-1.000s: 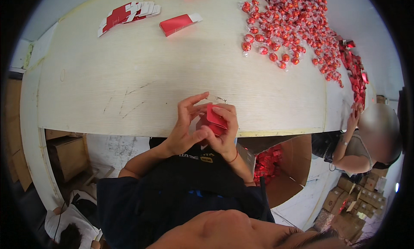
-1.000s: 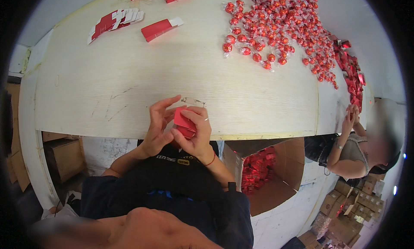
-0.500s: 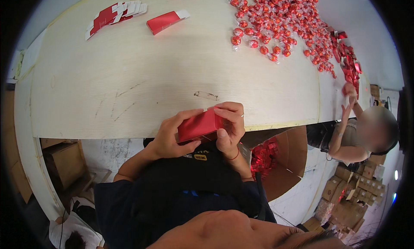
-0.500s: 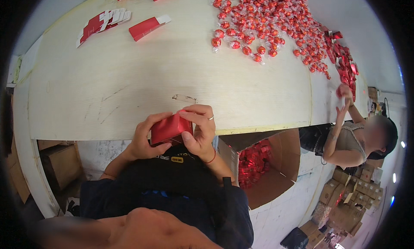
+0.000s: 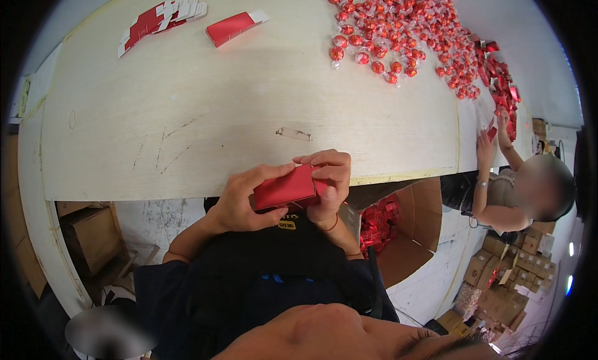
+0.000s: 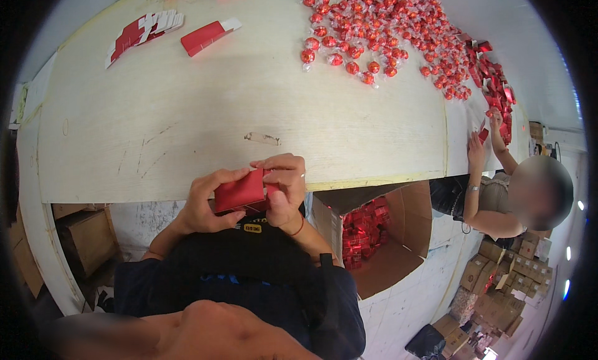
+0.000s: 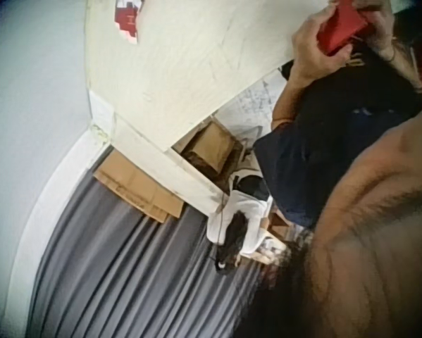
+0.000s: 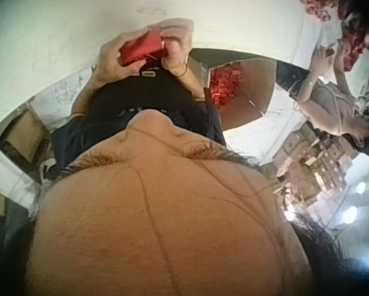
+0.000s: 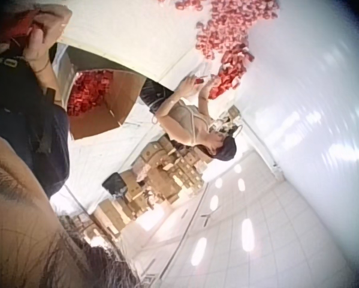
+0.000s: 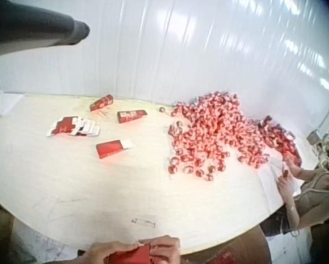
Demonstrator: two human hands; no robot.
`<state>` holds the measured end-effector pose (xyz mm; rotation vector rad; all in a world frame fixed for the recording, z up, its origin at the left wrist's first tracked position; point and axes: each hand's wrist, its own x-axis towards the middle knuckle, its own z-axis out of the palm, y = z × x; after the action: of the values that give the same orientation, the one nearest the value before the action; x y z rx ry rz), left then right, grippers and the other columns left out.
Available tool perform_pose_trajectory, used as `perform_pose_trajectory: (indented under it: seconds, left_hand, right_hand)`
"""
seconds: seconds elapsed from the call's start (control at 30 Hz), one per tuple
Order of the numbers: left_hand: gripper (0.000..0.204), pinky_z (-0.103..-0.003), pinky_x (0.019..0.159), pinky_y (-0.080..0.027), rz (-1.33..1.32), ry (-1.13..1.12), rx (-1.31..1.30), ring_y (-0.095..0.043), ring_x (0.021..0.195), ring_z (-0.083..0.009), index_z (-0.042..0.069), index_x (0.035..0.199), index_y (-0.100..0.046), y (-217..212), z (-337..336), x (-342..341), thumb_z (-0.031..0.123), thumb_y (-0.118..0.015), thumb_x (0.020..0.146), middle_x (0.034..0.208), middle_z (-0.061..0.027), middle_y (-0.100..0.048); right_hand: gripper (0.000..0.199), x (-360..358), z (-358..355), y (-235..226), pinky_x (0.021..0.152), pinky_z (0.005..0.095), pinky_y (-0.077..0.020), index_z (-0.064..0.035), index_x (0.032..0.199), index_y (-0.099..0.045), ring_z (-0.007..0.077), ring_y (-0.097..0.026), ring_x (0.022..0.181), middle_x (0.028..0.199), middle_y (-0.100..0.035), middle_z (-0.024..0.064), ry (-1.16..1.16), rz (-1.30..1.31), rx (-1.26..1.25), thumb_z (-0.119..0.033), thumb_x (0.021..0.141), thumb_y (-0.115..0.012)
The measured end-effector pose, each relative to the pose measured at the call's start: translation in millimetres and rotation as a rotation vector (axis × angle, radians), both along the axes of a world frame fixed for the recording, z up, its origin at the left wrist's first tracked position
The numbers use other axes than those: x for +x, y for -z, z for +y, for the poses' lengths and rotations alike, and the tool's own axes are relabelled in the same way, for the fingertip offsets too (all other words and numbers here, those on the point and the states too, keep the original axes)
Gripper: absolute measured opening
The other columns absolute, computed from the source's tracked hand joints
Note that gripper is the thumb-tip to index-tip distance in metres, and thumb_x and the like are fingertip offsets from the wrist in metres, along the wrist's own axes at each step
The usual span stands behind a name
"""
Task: The person assembles small red cardboard boxes by folding flat pieces into rectangular shapes. They repeatedly pick up a flat piece, fold the sides, and place the finished box on the table. A second person is visible in the background handling wrapped candies.
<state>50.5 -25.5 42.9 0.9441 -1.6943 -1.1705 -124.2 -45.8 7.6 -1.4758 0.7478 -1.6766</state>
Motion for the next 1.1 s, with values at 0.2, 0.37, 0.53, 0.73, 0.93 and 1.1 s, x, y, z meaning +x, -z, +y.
perform_pose_trajectory:
  seconds: [0.2,0.37,0.53,0.73,0.93,1.1]
  left_hand:
    - [0.063,-0.035,0.074,-0.054,-0.075,-0.034,-0.028,-0.068,0.085,-0.0297,0.003,0.126,-0.056,-7.0,-0.5,0.8,0.013,-0.076,0.068,0.101,-0.0155,-0.067]
    - [0.060,-0.035,0.073,-0.054,-0.113,-0.017,-0.027,-0.068,0.083,-0.0299,0.004,0.124,-0.057,-10.5,-2.0,2.4,0.014,-0.076,0.068,0.099,-0.0152,-0.067]
    - [0.057,-0.035,0.073,-0.054,-0.116,-0.012,-0.040,-0.067,0.085,-0.0303,0.002,0.122,-0.058,-4.0,-2.0,3.1,0.016,-0.077,0.071,0.100,-0.0157,-0.066]
    - [0.059,-0.035,0.084,-0.052,-0.082,0.015,0.199,-0.066,0.098,-0.0300,0.001,0.125,-0.056,-3.0,4.7,5.0,0.022,-0.079,0.075,0.112,-0.0173,-0.065]
    - [0.075,-0.036,0.097,-0.047,-0.188,0.166,0.281,-0.061,0.113,-0.0256,0.004,0.134,-0.051,-2.2,-5.2,15.9,0.027,-0.085,0.071,0.125,-0.0162,-0.062]
    - [0.102,-0.042,0.110,-0.035,-0.466,-0.179,-0.370,-0.030,0.142,-0.0288,0.008,0.149,-0.030,8.3,-154.8,72.2,0.037,-0.086,0.069,0.155,-0.0171,-0.028]
  right_hand:
    - [0.053,-12.4,-4.0,-17.1,0.087,0.0377,-0.0424,0.0031,0.111,-0.066,0.0269,-0.051,0.097,0.100,-0.051,0.0161,-0.022,0.353,0.044,-0.039,0.091,-0.041]
    - [0.056,-19.0,-3.2,-24.2,0.093,0.0391,-0.0423,0.0047,0.118,-0.065,0.0308,-0.052,0.107,0.111,-0.053,0.0188,-0.100,0.432,0.116,-0.038,0.092,-0.041]
    - [0.053,-23.4,-13.8,-26.2,0.106,0.0452,-0.0350,0.0040,0.123,-0.061,0.0387,-0.047,0.125,0.136,-0.048,0.0220,-0.356,0.444,0.075,-0.036,0.094,-0.041]
    - [0.067,-28.3,-20.5,-47.4,0.107,0.0484,-0.0356,0.0009,0.136,-0.047,0.0381,-0.050,0.122,0.133,-0.052,0.0227,-0.359,0.893,-0.009,-0.040,0.086,-0.063]
    - [0.096,-25.5,-11.4,-27.6,0.108,0.0468,-0.0332,0.0013,0.145,-0.033,0.0371,-0.046,0.128,0.140,-0.046,0.0229,-0.559,0.506,0.407,-0.055,0.076,-0.071]
    - [0.072,-24.0,-25.3,18.2,0.106,0.0417,-0.0366,0.0031,0.141,-0.037,0.0328,-0.048,0.126,0.143,-0.042,0.0214,-0.134,0.281,0.276,-0.040,0.088,-0.058]
